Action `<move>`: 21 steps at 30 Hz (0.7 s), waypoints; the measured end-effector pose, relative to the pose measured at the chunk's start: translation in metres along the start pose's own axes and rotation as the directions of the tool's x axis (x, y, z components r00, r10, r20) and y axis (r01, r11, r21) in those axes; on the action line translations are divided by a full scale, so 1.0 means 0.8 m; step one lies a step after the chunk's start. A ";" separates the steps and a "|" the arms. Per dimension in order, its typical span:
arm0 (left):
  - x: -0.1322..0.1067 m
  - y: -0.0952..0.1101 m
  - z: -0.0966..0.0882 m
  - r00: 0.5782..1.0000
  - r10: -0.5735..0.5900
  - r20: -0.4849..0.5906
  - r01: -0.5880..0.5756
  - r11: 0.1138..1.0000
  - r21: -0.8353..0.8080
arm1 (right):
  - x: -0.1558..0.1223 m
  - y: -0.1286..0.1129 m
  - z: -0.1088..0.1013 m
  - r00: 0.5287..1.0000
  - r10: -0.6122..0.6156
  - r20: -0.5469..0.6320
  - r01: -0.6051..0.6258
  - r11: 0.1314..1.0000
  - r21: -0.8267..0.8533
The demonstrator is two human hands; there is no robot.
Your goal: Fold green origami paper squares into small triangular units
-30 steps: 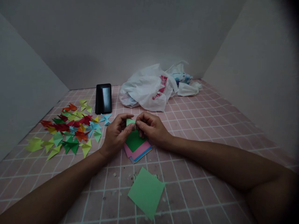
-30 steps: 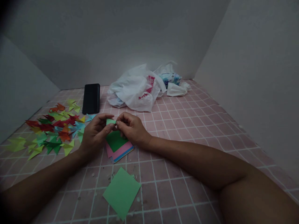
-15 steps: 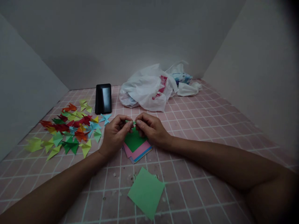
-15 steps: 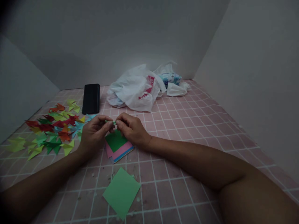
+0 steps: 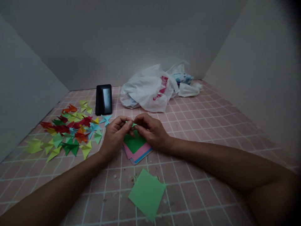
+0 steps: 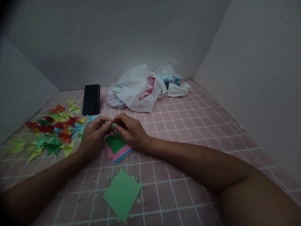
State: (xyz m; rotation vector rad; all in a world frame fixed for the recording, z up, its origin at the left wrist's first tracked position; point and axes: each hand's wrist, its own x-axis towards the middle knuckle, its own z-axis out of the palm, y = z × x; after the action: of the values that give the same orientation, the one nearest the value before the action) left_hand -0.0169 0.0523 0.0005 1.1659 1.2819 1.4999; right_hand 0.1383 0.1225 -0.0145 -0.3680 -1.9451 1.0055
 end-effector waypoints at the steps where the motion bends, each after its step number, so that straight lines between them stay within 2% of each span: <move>1: 0.000 0.000 0.000 1.000 0.000 0.001 0.000 1.000 0.000 | 0.000 0.000 0.000 1.000 0.017 -0.001 -0.017 1.000 0.008; 11: 0.002 -0.001 0.000 0.999 0.016 0.034 -0.015 1.000 -0.018 | -0.001 0.004 0.003 0.990 0.137 -0.022 -0.133 0.983 0.124; 16: 0.003 0.001 0.001 0.999 0.024 0.035 -0.024 1.000 0.013 | -0.001 0.005 0.003 0.991 0.134 -0.022 -0.129 0.979 0.158; 21: 0.002 0.004 0.002 1.000 0.020 0.009 -0.021 0.998 0.058 | 0.000 0.000 0.001 0.981 0.190 0.029 -0.192 0.959 0.206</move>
State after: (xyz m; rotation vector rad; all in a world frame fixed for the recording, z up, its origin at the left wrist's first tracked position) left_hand -0.0155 0.0538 0.0037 1.2249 1.3188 1.4799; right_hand 0.1379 0.1223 -0.0147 -0.4385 -1.8157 1.3261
